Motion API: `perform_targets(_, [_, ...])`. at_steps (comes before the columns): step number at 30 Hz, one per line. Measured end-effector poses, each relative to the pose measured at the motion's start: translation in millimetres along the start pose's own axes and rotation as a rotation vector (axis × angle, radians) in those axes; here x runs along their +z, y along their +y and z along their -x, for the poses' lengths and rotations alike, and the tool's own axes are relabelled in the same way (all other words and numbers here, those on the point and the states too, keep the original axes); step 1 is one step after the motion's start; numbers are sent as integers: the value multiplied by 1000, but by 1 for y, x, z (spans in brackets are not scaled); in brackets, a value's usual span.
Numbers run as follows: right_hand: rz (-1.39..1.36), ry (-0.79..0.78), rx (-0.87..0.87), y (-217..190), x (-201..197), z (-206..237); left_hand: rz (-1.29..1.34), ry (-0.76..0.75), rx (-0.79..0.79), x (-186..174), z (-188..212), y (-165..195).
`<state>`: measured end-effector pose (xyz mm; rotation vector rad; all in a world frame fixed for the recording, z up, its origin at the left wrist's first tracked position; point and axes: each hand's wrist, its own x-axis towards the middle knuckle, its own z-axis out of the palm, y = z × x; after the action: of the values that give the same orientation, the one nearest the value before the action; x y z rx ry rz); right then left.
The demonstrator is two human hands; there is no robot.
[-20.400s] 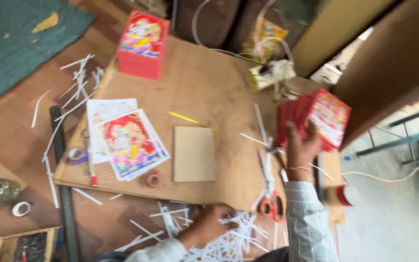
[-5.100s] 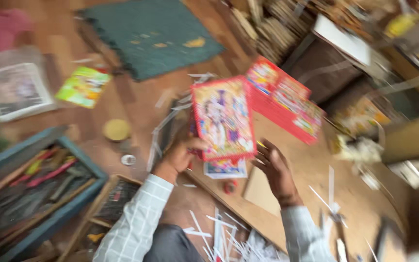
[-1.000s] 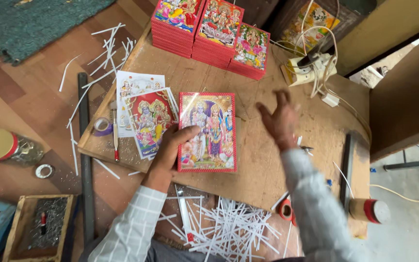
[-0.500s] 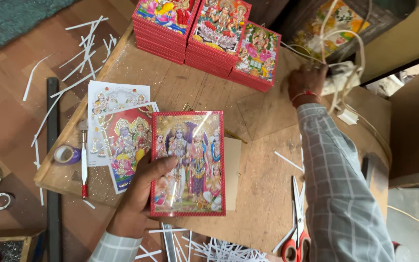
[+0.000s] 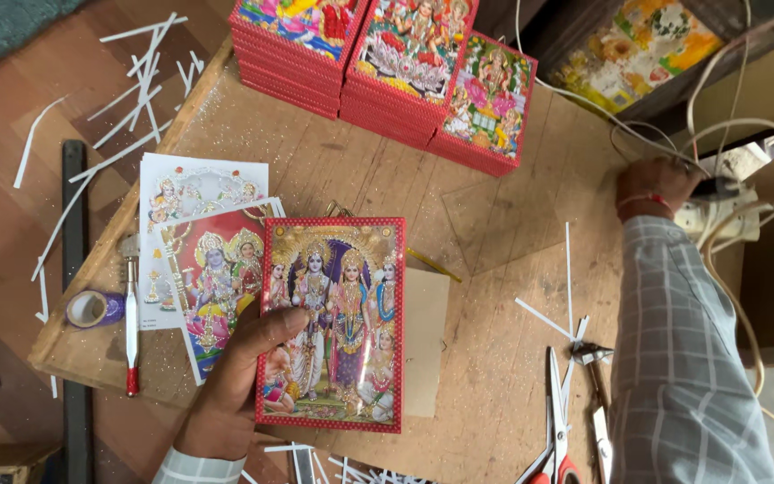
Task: The person sits on the floor and assembles small red cardboard boxes by trimming printed images with scissors, folding the cardboard, and taping the edges. They handle multiple boxes one at a time, stacking the finished units on the table.
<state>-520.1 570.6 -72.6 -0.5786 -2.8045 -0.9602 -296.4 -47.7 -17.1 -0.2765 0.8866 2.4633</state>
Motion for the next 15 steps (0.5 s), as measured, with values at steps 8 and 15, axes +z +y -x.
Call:
perform_targets(8, [-435,420,-237,-24,-92,107,2,18,42,7,-6,-2])
perform_targets(15, [-960,298,-512,-79,-152,166,78,-80,65,13,-1,-9])
